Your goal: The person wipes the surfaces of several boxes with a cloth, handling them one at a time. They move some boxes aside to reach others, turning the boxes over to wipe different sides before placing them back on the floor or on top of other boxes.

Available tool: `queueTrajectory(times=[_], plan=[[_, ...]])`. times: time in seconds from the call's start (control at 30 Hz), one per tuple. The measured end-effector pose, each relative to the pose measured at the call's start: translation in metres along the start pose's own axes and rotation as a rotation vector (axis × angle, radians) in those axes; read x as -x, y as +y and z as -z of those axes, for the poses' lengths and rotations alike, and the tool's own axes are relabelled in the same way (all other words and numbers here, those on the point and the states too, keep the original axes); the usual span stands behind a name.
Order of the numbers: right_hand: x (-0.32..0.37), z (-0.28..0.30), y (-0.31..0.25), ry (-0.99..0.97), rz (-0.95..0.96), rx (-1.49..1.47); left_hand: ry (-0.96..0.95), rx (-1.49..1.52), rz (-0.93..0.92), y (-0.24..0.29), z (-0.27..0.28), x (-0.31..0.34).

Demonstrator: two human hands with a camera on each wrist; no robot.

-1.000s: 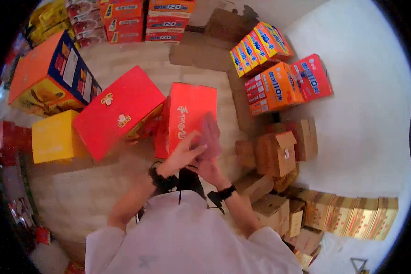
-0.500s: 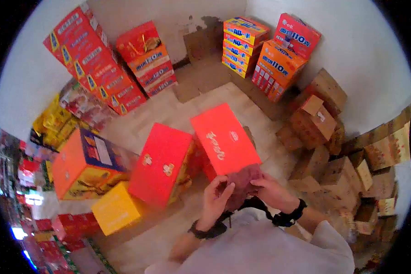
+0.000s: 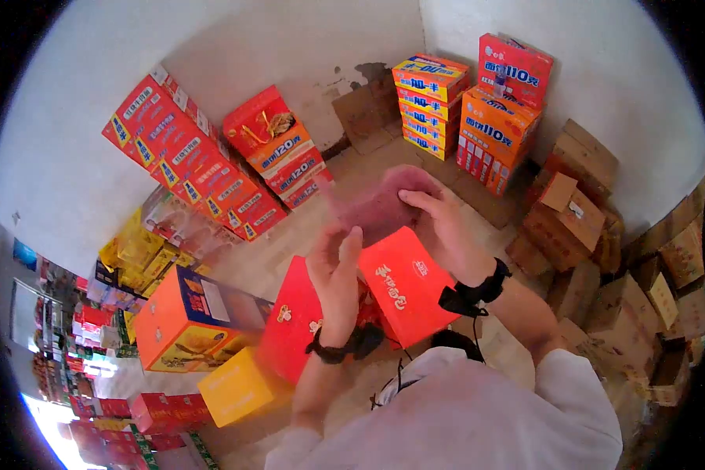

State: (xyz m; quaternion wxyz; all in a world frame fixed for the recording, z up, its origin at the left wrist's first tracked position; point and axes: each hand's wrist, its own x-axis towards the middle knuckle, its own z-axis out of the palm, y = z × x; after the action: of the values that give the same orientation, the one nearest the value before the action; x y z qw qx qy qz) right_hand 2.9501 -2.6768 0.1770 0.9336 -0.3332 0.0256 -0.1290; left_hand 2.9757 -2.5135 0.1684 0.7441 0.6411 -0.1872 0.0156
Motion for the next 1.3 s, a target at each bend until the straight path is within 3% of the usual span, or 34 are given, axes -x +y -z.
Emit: queueTrajectory(times=[0.07, 0.1, 0.17, 0.23, 0.3, 0.33, 0.37, 0.43, 0.5, 0.63, 0.7, 0.73, 0.87, 0.97, 1.03, 1.07, 1.13, 1.17, 1.2, 1.27, 1.3], plan=[[-0.011, 0.016, 0.011, -0.009, 0.032, 0.014, 0.049, -0.005, -0.006, -0.014, -0.006, 0.001], [-0.017, 0.032, 0.021, 0.017, -0.051, 0.029, 0.046, -0.01, -0.002, -0.03, -0.006, 0.002], [-0.027, 0.08, 0.058, 0.122, -0.141, 0.112, 0.062, -0.058, 0.144, -0.088, 0.0, 0.006], [-0.032, 0.146, 0.112, 0.257, -0.159, 0.273, 0.066, -0.073, 0.227, -0.171, 0.012, 0.024], [-0.015, 0.223, 0.174, 0.345, -0.27, 0.327, -0.014, -0.125, 0.449, -0.235, 0.026, 0.063], [0.005, 0.262, 0.202, 0.368, -0.363, 0.289, -0.111, -0.25, 0.414, -0.31, 0.045, 0.092], [0.036, 0.303, 0.229, 0.365, -0.444, 0.457, -0.207, -0.372, 0.375, -0.365, 0.06, 0.12], [0.073, 0.325, 0.254, 0.371, -0.519, 0.62, -0.179, -0.173, 0.878, -0.332, 0.059, 0.158], [0.101, 0.323, 0.269, 0.723, -0.627, 0.615, -0.184, -0.163, 0.889, -0.338, 0.067, 0.186], [0.143, 0.328, 0.285, 0.721, -0.714, 0.712, -0.153, -0.104, 0.862, -0.353, 0.085, 0.229], [0.16, 0.303, 0.279, 0.71, -0.487, 0.523, -0.187, -0.115, 0.887, -0.365, 0.092, 0.243], [0.166, 0.298, 0.278, 0.712, -0.492, 0.519, -0.232, -0.135, 0.912, -0.369, 0.098, 0.253], [0.214, 0.303, 0.283, 0.778, -0.567, 0.458, -0.247, -0.127, 0.993, -0.308, 0.097, 0.274], [0.25, 0.313, 0.279, 0.792, -0.575, 0.394, -0.237, 0.057, 1.089, -0.286, 0.1, 0.291], [0.275, 0.311, 0.268, -0.045, -0.169, 1.108, -0.294, 0.103, 1.069, -0.296, 0.111, 0.306], [0.283, 0.312, 0.271, -0.033, -0.172, 1.094, -0.3, 0.089, 1.08, -0.295, 0.115, 0.313], [0.284, 0.317, 0.273, 0.316, -0.6, -0.014, -0.254, 0.3, 1.027, -0.292, 0.119, 0.32], [0.276, 0.302, 0.26, 0.568, -0.794, -0.188, -0.254, 0.289, 1.027, -0.292, 0.121, 0.324], [0.279, 0.32, 0.269, 0.559, -0.791, -0.197, -0.268, 0.314, 0.971, -0.294, 0.123, 0.327], [0.281, 0.353, 0.281, -0.143, -0.82, -0.72, -0.29, 0.328, 0.904, -0.291, 0.124, 0.33], [0.284, 0.341, 0.27, -0.153, -0.809, -0.723, -0.333, 0.356, 0.901, -0.285, 0.125, 0.331]])
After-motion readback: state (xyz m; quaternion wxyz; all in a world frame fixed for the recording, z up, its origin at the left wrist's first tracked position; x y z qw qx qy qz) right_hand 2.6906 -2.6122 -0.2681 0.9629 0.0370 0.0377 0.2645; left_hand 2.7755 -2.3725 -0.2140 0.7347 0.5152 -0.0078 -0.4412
